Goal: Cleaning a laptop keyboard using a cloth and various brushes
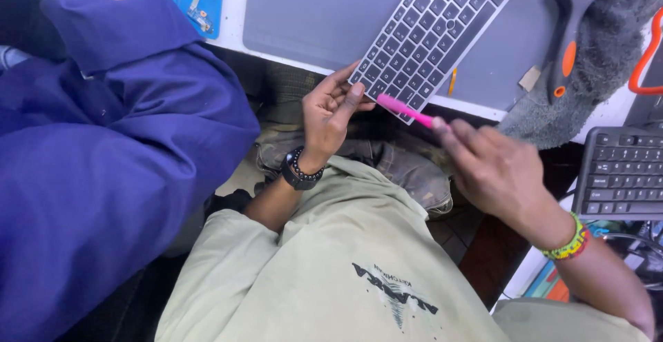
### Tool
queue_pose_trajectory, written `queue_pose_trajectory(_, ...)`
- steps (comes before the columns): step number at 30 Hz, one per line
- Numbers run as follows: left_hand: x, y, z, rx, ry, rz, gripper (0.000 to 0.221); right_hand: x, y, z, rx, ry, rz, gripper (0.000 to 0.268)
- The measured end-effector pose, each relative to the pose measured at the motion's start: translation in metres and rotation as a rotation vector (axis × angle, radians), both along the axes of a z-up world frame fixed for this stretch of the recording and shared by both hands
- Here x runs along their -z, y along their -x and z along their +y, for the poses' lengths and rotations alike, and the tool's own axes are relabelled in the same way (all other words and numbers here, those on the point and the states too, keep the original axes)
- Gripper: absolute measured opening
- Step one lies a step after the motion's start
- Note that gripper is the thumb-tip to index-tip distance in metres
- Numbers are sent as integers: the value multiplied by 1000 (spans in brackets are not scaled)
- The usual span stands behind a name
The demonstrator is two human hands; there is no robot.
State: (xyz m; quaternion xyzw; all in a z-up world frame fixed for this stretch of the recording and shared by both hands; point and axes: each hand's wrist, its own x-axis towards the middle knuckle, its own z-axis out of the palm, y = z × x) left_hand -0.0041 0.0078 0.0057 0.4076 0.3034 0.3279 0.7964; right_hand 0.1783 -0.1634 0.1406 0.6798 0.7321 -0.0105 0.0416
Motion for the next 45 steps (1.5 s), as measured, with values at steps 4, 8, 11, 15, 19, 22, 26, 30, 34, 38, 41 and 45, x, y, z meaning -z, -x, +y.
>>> queue_pose_trajectory(4, -8, 0, -2, -20, -11, 14, 47, 9, -11, -9, 129, 52, -237, 47)
queue_pose_trajectory(8, -6, -1, -1, -25, -15, 23, 46, 1, -13, 3, 66, -10, -109, 34)
queue_pose_trajectory(11, -11, -2, 0, -36, -40, 46, 48, 2, -51, 8, 143, -71, -281, 54)
queue_pose_trajectory(15, -9, -3, 2, -32, -59, 53, 50, -4, -36, 15, 11, 64, 5, 44)
queue_pose_trajectory(19, -7, 1, -3, -27, -39, 40, 47, 1, -62, 11, 101, 3, -235, 51)
queue_pose_trajectory(22, -5, -2, 1, -29, -60, 30, 48, -1, -54, 17, 43, 22, -122, 51)
queue_pose_trajectory(26, -5, -3, 1, -43, -82, 54, 47, 8, -88, 23, 76, -143, -281, 40)
queue_pose_trajectory(30, -8, -1, 5, -26, -77, 51, 50, 0, -67, 31, 31, -27, -112, 37)
queue_pose_trajectory(34, -5, 1, 0, -20, -62, 75, 48, 15, -96, 29, 58, -103, -11, 38)
queue_pose_trajectory(38, -10, 4, 0, -10, -49, 95, 47, 6, -74, 33, 54, 18, 219, 43)
queue_pose_trajectory(41, -8, 1, 2, -27, -80, 93, 45, 23, -112, 29, 93, -180, -143, 31)
queue_pose_trajectory(45, -9, 0, 6, -46, -105, 83, 43, 13, -115, 34, 92, -151, -43, 43)
